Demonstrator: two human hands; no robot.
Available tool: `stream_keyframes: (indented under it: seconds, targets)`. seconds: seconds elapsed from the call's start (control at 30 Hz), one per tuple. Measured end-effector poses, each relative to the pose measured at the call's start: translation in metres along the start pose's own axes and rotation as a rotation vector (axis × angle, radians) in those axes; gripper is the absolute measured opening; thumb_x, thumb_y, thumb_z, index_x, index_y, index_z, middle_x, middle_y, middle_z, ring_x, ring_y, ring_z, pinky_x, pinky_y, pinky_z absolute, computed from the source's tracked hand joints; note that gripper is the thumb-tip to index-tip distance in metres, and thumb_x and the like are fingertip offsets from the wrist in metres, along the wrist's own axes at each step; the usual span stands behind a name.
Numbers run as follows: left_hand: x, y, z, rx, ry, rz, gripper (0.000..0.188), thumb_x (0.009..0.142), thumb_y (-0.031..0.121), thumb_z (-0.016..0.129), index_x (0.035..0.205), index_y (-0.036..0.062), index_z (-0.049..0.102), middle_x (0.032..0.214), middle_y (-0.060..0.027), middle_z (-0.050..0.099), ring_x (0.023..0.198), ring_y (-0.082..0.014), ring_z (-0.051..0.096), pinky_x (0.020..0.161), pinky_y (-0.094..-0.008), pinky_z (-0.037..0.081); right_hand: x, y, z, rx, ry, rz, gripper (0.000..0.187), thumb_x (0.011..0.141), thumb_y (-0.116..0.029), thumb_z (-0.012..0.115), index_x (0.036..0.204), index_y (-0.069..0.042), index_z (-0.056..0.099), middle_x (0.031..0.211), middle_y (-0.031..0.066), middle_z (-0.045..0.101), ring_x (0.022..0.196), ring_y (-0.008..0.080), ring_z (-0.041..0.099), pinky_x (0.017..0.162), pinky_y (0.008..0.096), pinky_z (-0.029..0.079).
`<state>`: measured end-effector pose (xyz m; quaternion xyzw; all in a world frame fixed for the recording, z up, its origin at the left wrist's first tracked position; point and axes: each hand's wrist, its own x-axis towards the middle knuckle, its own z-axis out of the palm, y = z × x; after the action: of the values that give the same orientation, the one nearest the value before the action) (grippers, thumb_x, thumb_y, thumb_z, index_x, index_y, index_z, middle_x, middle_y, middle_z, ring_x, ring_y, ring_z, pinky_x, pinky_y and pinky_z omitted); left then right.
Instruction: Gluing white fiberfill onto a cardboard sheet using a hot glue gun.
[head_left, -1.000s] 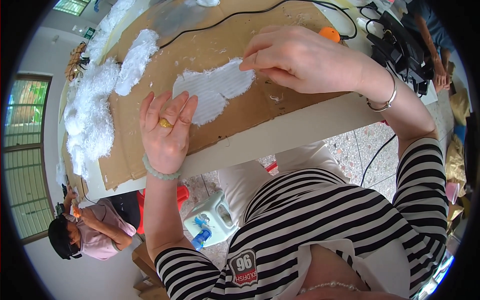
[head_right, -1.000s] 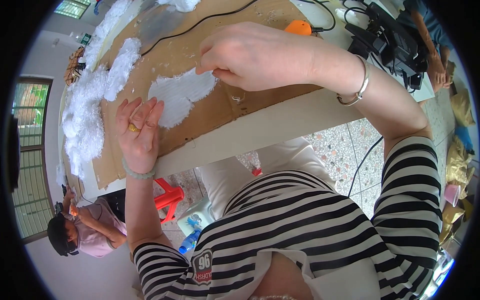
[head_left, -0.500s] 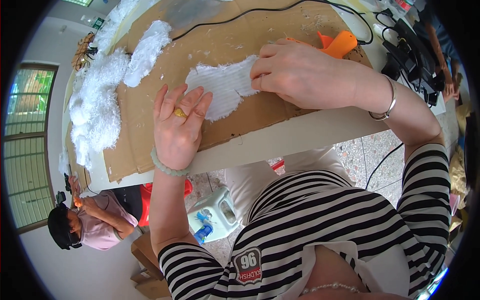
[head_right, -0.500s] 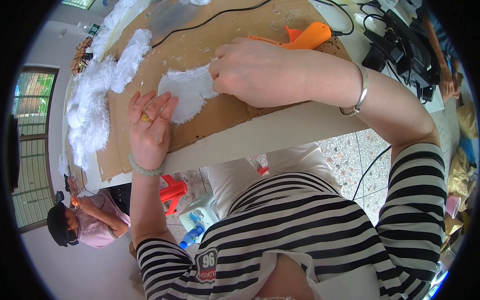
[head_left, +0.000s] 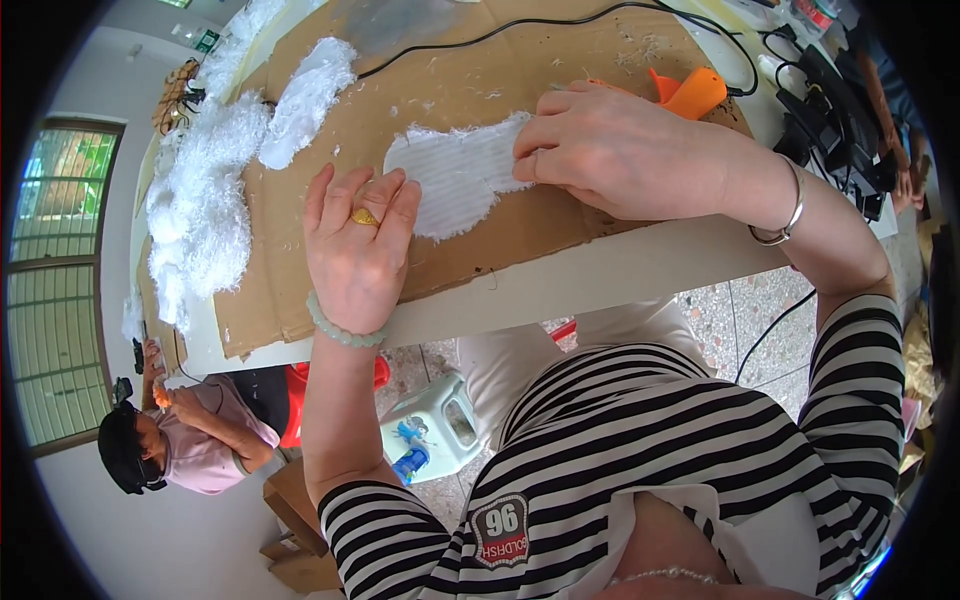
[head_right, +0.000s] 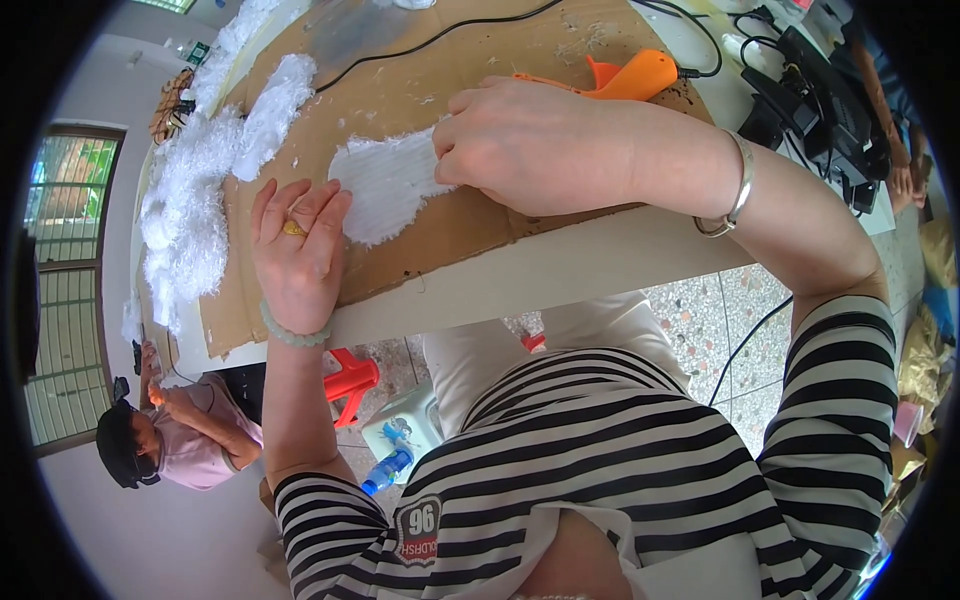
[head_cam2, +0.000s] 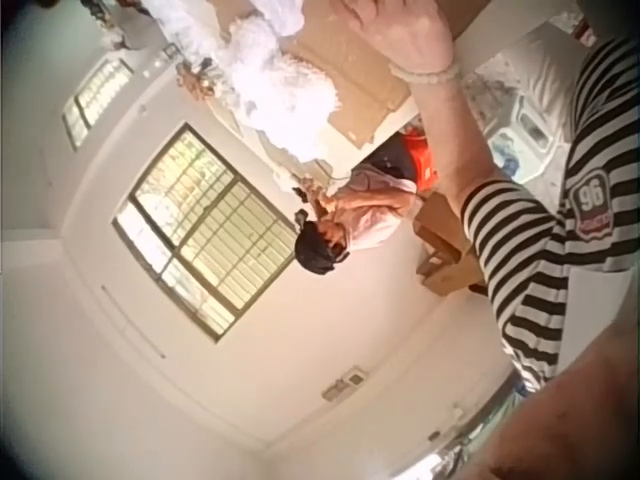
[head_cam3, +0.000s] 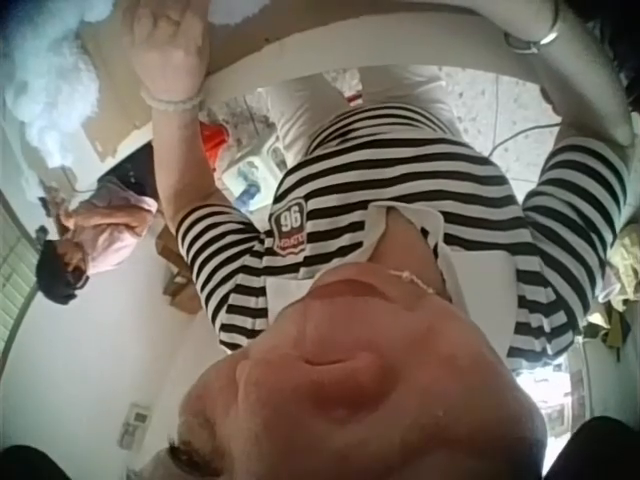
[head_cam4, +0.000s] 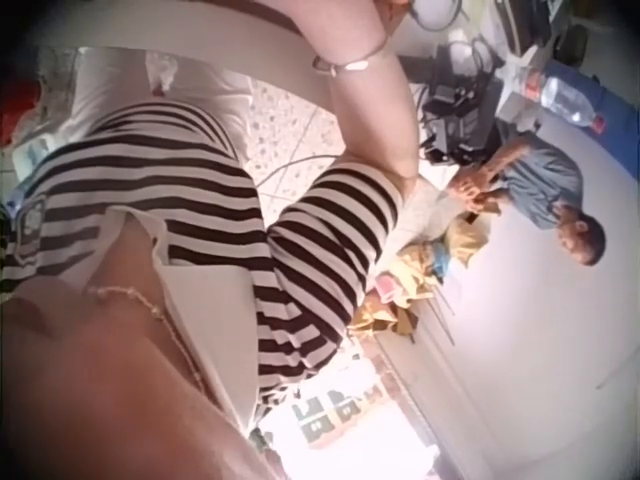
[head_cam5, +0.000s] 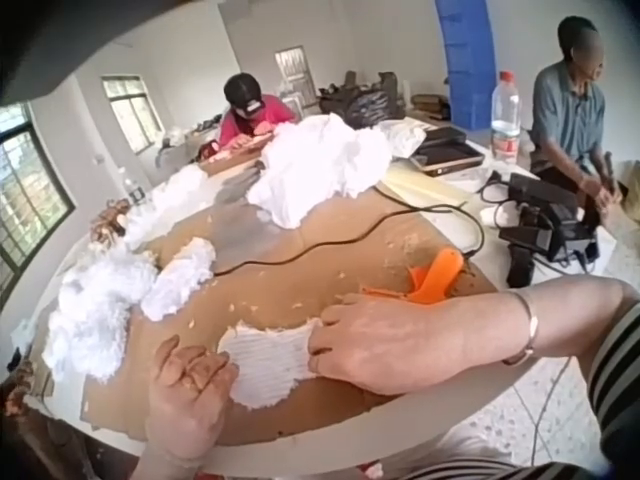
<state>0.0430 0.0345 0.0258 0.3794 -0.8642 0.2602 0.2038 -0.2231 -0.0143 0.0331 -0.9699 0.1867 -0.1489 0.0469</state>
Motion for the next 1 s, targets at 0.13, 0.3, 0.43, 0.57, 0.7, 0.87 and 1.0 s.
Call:
stream_keyframes:
  seconds: [0.13, 0.3, 0.43, 0.57, 0.7, 0.87, 1.0]
  targets:
    - [-0.003, 0.002, 0.002, -0.015, -0.043, -0.014, 0.026, 0.065, -0.001, 0.066, 0.09, 0.0067, 0.067, 0.095, -0.0043, 0.066, 0.094, -0.0256, 0.059, 0.095, -0.0481, 0.042, -0.001, -0.001, -0.001, 0.004, -0.007, 0.014, 0.021, 0.073, -0.002, 0.063, 0.095, -0.004, 0.064, 0.095, 0.0044, 0.061, 0.09, 0.0224, 0.055, 0.081, 0.0348, 0.045]
    - [-0.004, 0.003, 0.002, -0.041, -0.098, -0.005, 0.023, 0.067, 0.005, 0.063, 0.09, 0.0067, 0.067, 0.092, -0.0047, 0.067, 0.095, -0.0241, 0.06, 0.096, -0.0483, 0.04, -0.001, 0.0, -0.002, 0.019, -0.028, 0.015, 0.022, 0.074, -0.002, 0.063, 0.096, -0.004, 0.065, 0.097, 0.0043, 0.062, 0.09, 0.0225, 0.055, 0.08, 0.0343, 0.045]
    - [0.0, 0.005, 0.002, -0.08, -0.123, -0.004, 0.023, 0.068, 0.004, 0.063, 0.091, 0.0063, 0.066, 0.093, -0.0049, 0.067, 0.095, -0.0242, 0.06, 0.097, -0.0483, 0.039, -0.005, 0.004, -0.016, 0.03, 0.002, 0.046, 0.027, 0.074, 0.001, 0.062, 0.1, -0.003, 0.064, 0.101, 0.0062, 0.063, 0.094, 0.0235, 0.056, 0.083, 0.0363, 0.046]
    - [-0.003, 0.004, -0.002, -0.1, -0.172, -0.033, 0.023, 0.07, 0.002, 0.063, 0.092, 0.0053, 0.066, 0.094, -0.0055, 0.066, 0.097, -0.0251, 0.06, 0.098, -0.0486, 0.039, -0.022, 0.009, -0.058, 0.032, 0.084, 0.273, 0.046, 0.07, 0.005, 0.061, 0.115, -0.004, 0.061, 0.116, 0.0105, 0.059, 0.107, 0.0267, 0.054, 0.092, 0.0373, 0.045]
    - [-0.008, 0.003, -0.001, -0.126, -0.182, -0.063, 0.026, 0.069, -0.003, 0.061, 0.094, 0.0049, 0.066, 0.096, -0.0062, 0.066, 0.098, -0.0265, 0.06, 0.099, -0.0487, 0.038, -0.033, 0.019, -0.091, 0.096, -0.055, 0.099, 0.055, 0.072, -0.007, 0.064, 0.124, 0.003, 0.052, 0.117, 0.0209, 0.057, 0.103, 0.0354, 0.055, 0.087, 0.038, 0.047]
    - [-0.005, 0.003, 0.004, -0.223, -0.163, -0.113, 0.03, 0.068, -0.008, 0.056, 0.094, 0.0046, 0.065, 0.099, -0.0082, 0.064, 0.099, -0.0286, 0.059, 0.098, -0.0492, 0.039, -0.06, 0.037, -0.07, 0.017, 0.073, -0.106, 0.06, 0.072, -0.014, 0.066, 0.126, 0.006, 0.048, 0.121, 0.0226, 0.054, 0.109, 0.0369, 0.052, 0.092, 0.0384, 0.044]
    - [-0.008, 0.002, 0.001, -0.344, -0.127, -0.19, 0.034, 0.066, -0.011, 0.052, 0.096, 0.0027, 0.064, 0.1, -0.0103, 0.063, 0.098, -0.0303, 0.059, 0.096, -0.05, 0.04, -0.072, 0.019, -0.062, -0.07, -0.141, 0.308, 0.059, 0.067, 0.006, 0.061, 0.125, -0.005, 0.054, 0.128, 0.0116, 0.052, 0.115, 0.0287, 0.05, 0.098, 0.0374, 0.041]
